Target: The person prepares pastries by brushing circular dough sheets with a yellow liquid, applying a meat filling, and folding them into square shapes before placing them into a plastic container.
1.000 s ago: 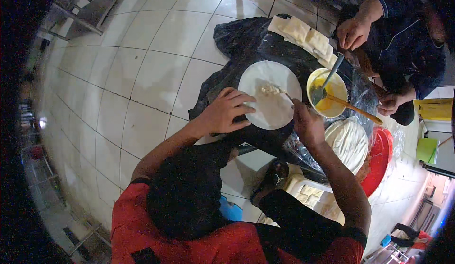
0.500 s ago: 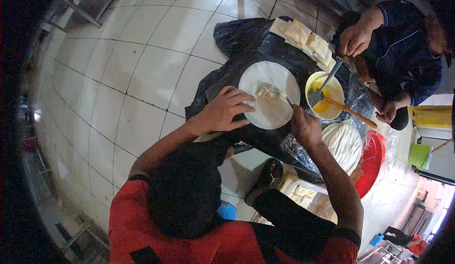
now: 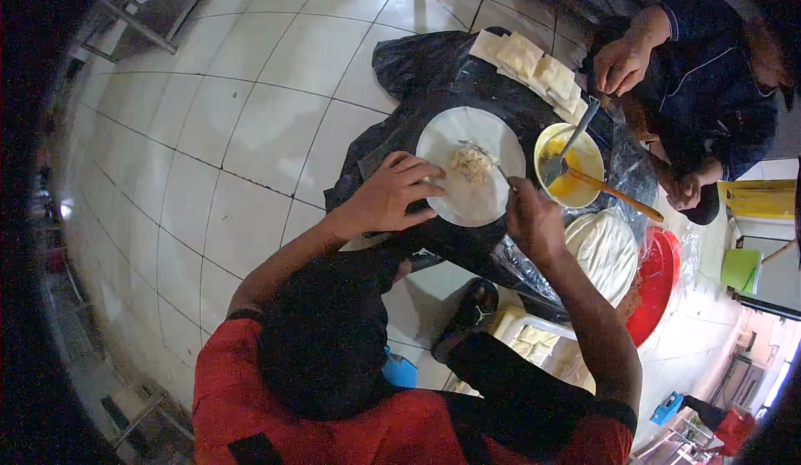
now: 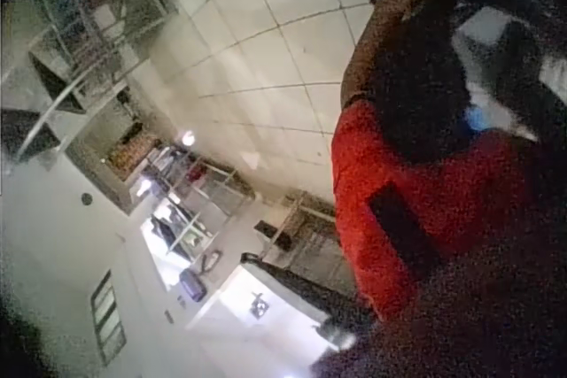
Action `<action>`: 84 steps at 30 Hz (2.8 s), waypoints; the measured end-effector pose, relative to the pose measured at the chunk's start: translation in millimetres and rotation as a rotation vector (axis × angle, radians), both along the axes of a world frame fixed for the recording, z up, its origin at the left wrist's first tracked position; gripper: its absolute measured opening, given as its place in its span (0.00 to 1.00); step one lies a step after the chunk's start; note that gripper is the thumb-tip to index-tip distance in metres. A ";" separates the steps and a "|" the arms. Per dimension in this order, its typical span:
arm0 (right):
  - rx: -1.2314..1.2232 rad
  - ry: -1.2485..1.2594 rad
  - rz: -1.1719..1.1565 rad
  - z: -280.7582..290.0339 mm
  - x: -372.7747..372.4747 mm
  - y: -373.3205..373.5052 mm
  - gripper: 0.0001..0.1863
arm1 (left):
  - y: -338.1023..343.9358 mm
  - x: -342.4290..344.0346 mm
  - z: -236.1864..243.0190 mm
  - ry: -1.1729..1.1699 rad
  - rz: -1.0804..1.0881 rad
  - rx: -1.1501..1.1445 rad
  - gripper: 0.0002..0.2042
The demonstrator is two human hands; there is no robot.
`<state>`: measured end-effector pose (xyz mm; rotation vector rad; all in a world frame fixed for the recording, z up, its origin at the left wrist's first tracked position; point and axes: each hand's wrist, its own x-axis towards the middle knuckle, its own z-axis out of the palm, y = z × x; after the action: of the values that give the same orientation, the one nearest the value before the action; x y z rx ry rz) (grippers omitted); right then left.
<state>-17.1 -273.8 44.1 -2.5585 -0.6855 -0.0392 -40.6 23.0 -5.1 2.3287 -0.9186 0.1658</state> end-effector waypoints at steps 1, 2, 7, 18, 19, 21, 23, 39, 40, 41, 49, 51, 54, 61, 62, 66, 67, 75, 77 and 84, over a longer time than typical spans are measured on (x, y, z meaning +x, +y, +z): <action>-0.042 -0.006 0.024 -0.2 0.3 -0.3 0.13 | -0.4 -0.4 -0.4 0.005 0.000 0.001 0.16; -0.080 -0.014 0.046 -1.5 1.3 0.3 0.13 | 0.2 0.1 1.8 0.008 -0.003 0.006 0.16; -0.123 -0.089 0.089 -11.1 -2.4 -7.8 0.14 | 0.5 -1.6 0.2 0.001 0.006 0.018 0.16; 0.743 0.742 -0.367 92.1 -71.4 -112.0 0.08 | 1.6 4.0 -7.5 0.010 0.011 0.039 0.19; 0.807 0.720 -0.372 94.0 -86.0 -137.2 0.08 | 0.1 4.0 3.2 0.048 -0.008 0.053 0.19; 0.843 0.508 -0.591 91.4 -121.8 -192.2 0.08 | -7.1 3.4 12.7 0.027 -0.010 0.089 0.19; 0.920 0.269 -0.733 68.1 -160.5 -257.6 0.09 | -10.6 3.6 14.7 0.042 -0.023 0.081 0.18; -0.342 0.248 -0.755 -172.6 -137.6 -508.9 0.11 | -10.8 17.5 13.7 0.077 -0.042 0.152 0.16; -0.315 0.320 -0.734 -178.6 -133.1 -509.8 0.11 | -10.5 18.2 13.8 0.065 -0.057 0.140 0.15; -0.292 0.327 -0.728 -178.8 -123.8 -497.9 0.11 | -7.5 15.8 15.4 0.056 -0.048 0.163 0.17; 0.296 -0.052 -0.639 6.5 -88.6 -373.0 0.11 | -1.8 5.5 14.5 -0.032 0.001 0.121 0.11; 0.393 -0.056 -0.575 49.5 -93.9 -314.4 0.12 | -5.3 18.3 7.9 -0.087 -0.047 0.105 0.09; 0.272 -0.067 -0.372 63.4 -82.0 -240.4 0.09 | -10.3 28.4 6.3 -0.097 -0.047 0.039 0.07; 0.010 0.198 0.504 46.8 -33.8 -21.2 0.19 | -31.3 74.9 11.0 0.028 0.144 -0.144 0.09; -0.072 0.164 0.463 46.5 -28.3 -3.0 0.22 | -35.4 84.6 8.5 0.036 0.163 -0.133 0.10; -0.309 -0.003 0.297 21.6 5.3 36.3 0.33 | -38.6 107.1 -8.8 0.002 0.212 -0.127 0.10; -0.349 -0.051 0.244 6.1 11.1 37.4 0.36 | -40.0 109.3 -10.6 0.005 0.212 -0.128 0.10; -0.493 -0.006 0.276 -20.7 5.1 37.5 0.37 | -32.3 76.8 -1.4 -0.210 0.089 -0.072 0.19; -0.536 0.009 0.260 -12.2 -1.9 38.2 0.37 | -37.1 65.1 7.6 -0.191 -0.001 0.029 0.21; -0.596 -0.343 0.158 23.5 28.4 -35.5 0.21 | -36.5 48.2 10.5 -0.136 0.009 0.237 0.27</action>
<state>11.3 -309.3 67.6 -3.0871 -1.1742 -0.2621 7.6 -13.5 5.4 2.5657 -1.0435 0.2332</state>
